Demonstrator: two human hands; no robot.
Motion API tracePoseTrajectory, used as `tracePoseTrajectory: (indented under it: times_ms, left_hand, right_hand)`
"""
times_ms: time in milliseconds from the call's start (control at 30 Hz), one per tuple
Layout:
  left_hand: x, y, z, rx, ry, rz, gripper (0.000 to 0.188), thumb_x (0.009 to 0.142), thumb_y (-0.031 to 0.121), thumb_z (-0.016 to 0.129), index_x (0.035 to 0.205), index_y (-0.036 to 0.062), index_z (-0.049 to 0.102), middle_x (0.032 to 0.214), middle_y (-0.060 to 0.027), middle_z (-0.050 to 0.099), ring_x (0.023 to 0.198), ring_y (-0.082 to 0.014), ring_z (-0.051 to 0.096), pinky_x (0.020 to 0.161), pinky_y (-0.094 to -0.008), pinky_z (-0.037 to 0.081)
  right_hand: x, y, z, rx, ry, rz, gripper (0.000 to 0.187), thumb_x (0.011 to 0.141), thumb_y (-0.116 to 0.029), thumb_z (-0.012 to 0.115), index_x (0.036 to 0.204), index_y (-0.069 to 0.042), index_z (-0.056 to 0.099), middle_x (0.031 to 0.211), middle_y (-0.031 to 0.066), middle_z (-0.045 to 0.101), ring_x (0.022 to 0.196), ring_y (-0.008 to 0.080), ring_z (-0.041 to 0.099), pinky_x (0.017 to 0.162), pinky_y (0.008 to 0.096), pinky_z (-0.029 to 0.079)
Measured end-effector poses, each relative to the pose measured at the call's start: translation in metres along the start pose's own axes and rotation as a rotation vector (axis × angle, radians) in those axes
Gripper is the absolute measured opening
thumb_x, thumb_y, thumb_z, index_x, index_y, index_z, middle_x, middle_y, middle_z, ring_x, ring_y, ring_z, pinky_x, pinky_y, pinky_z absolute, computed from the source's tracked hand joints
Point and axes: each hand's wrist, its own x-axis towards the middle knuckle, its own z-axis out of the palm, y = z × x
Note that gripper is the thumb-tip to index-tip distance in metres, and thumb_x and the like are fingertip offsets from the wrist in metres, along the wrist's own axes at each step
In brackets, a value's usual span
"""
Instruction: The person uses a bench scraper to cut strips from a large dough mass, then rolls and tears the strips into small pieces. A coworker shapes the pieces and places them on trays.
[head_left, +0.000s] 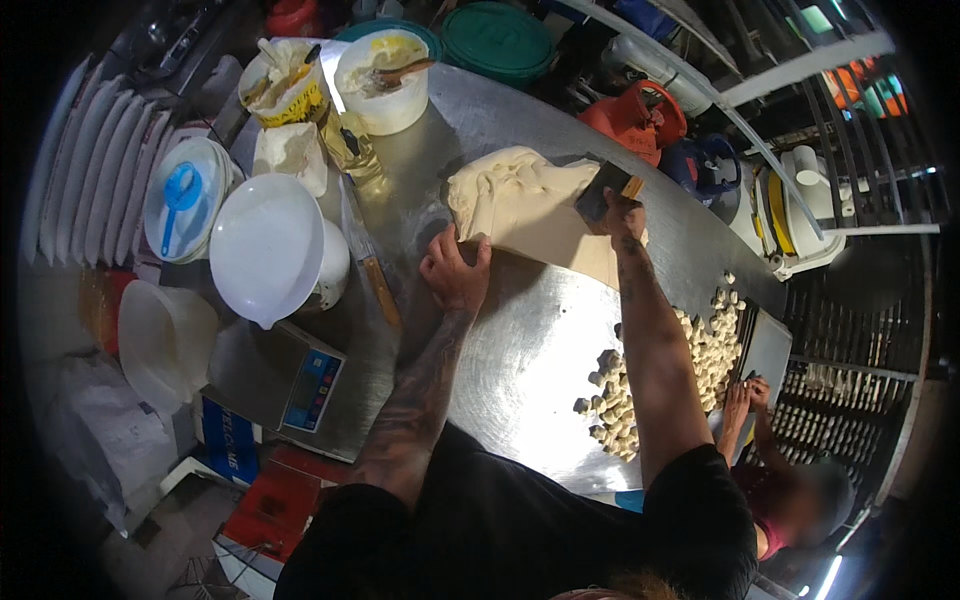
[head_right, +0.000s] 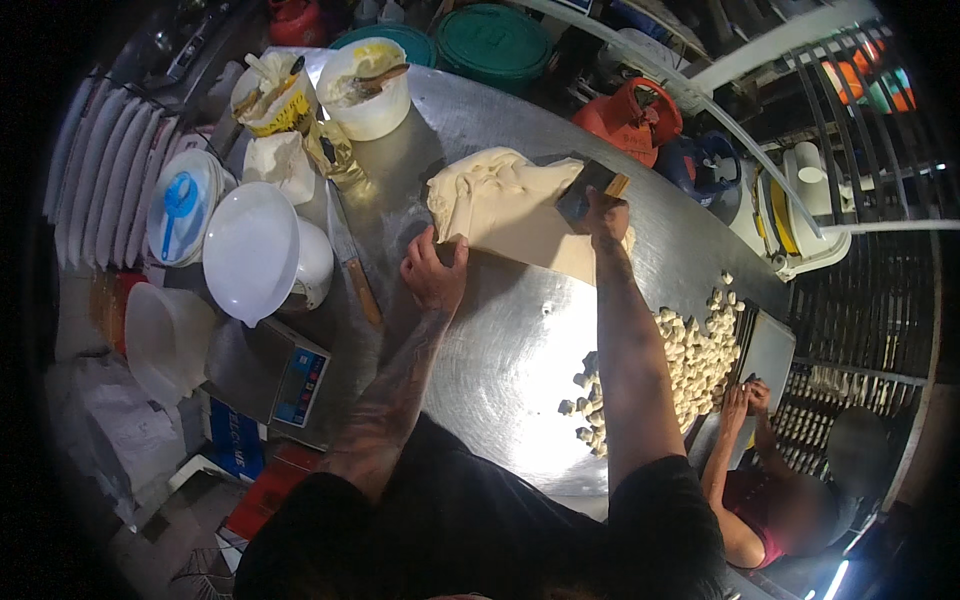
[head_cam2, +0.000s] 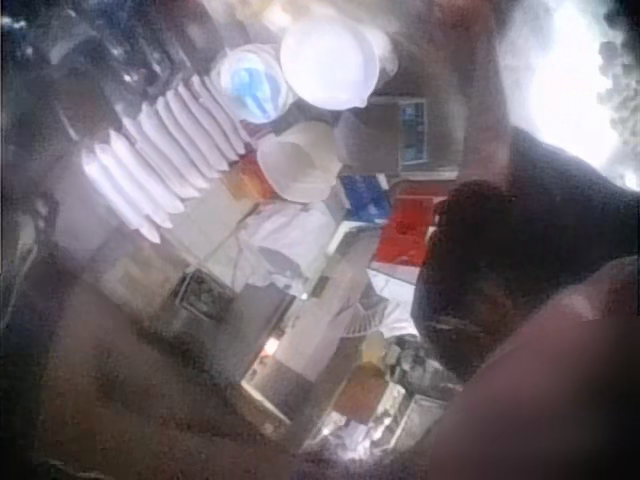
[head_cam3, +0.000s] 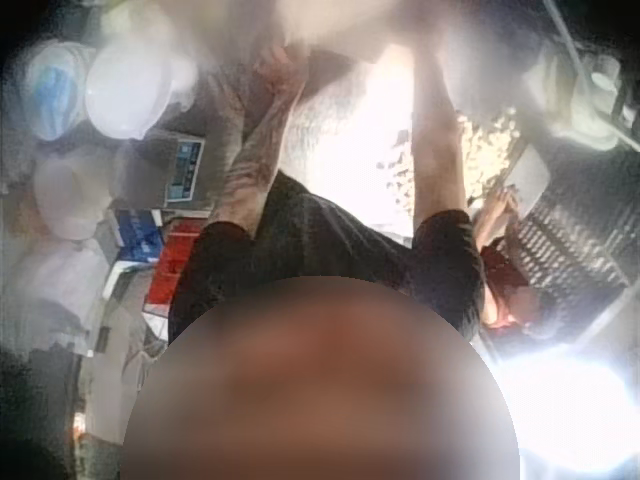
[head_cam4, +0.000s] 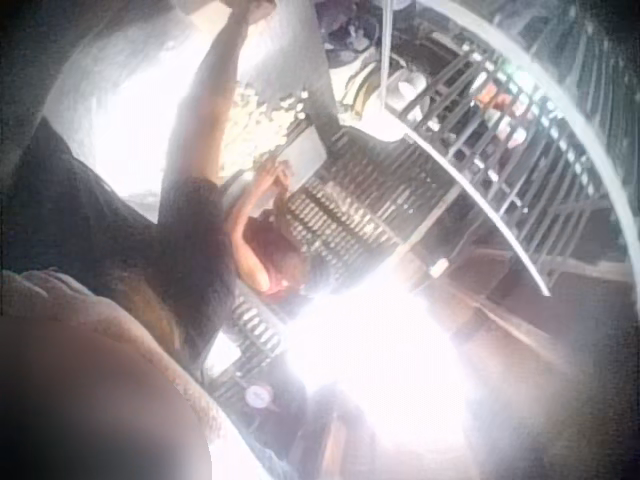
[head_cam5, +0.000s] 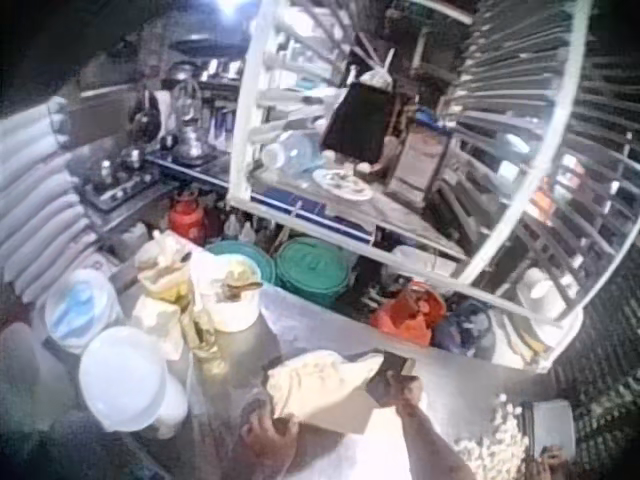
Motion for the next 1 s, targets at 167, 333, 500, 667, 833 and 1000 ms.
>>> tracePoseTrajectory:
  times_ms: [167,333,500,667,833,1000]
  left_hand:
    - [0.004,0.001,-0.003,0.042,-0.098,0.021,0.059,0.088,0.051,0.074,0.131,0.0124,0.065,0.127,-0.0070,0.065,0.121,-0.0238,0.060,0.101,-0.0463,0.041]
    - [0.001,-0.003,-0.001,0.073,-0.062,0.073,0.055,0.086,0.048,0.077,0.128,0.0137,0.066,0.122,-0.0042,0.065,0.116,-0.0206,0.062,0.099,-0.0458,0.041]
    - [0.000,-0.008,0.001,0.078,-0.034,0.069,0.053,0.082,0.041,0.080,0.125,0.0145,0.066,0.121,-0.0032,0.065,0.111,-0.0206,0.064,0.097,-0.0453,0.042]
    - [0.002,-0.011,0.000,0.078,-0.069,0.121,0.051,0.082,0.039,0.080,0.125,0.0147,0.067,0.116,-0.0038,0.066,0.107,-0.0219,0.065,0.096,-0.0455,0.043]
    - [0.001,-0.008,0.003,0.038,0.011,0.107,0.041,0.086,0.035,0.075,0.121,0.0159,0.070,0.114,-0.0040,0.068,0.106,-0.0226,0.066,0.097,-0.0451,0.044]
    - [0.002,-0.002,-0.001,0.048,0.015,0.096,0.042,0.088,0.037,0.073,0.123,0.0157,0.069,0.117,-0.0059,0.069,0.108,-0.0239,0.066,0.099,-0.0455,0.043]
  right_hand:
    - [-0.062,-0.068,-0.041,-0.158,-0.417,-0.674,0.041,0.093,-0.027,0.074,0.122,-0.002,0.060,0.112,0.0195,0.074,0.099,0.0327,0.072,0.083,0.0427,0.056]
    - [-0.145,-0.142,-0.012,-0.554,-0.751,-1.137,0.039,0.095,-0.019,0.063,0.132,-0.010,0.054,0.105,0.0153,0.072,0.102,0.0340,0.071,0.085,0.0458,0.056]
    - [-0.168,-0.160,0.030,-0.780,-0.671,-1.202,0.027,0.097,-0.023,0.058,0.121,-0.010,0.057,0.097,0.0143,0.072,0.094,0.0335,0.073,0.080,0.0473,0.057]
    - [-0.156,-0.142,0.025,-0.859,-0.664,-1.177,0.018,0.099,-0.023,0.056,0.114,-0.014,0.061,0.089,0.0133,0.073,0.088,0.0333,0.074,0.076,0.0480,0.058]
    - [-0.121,-0.047,-0.065,-1.013,-0.527,-1.033,0.034,0.098,-0.016,0.052,0.129,-0.025,0.062,0.091,0.0126,0.073,0.086,0.0327,0.074,0.072,0.0478,0.058]
    - [-0.092,0.051,-0.180,-1.231,-0.431,-0.921,0.044,0.099,-0.019,0.054,0.138,-0.037,0.062,0.095,0.0082,0.075,0.087,0.0302,0.074,0.079,0.0465,0.058]
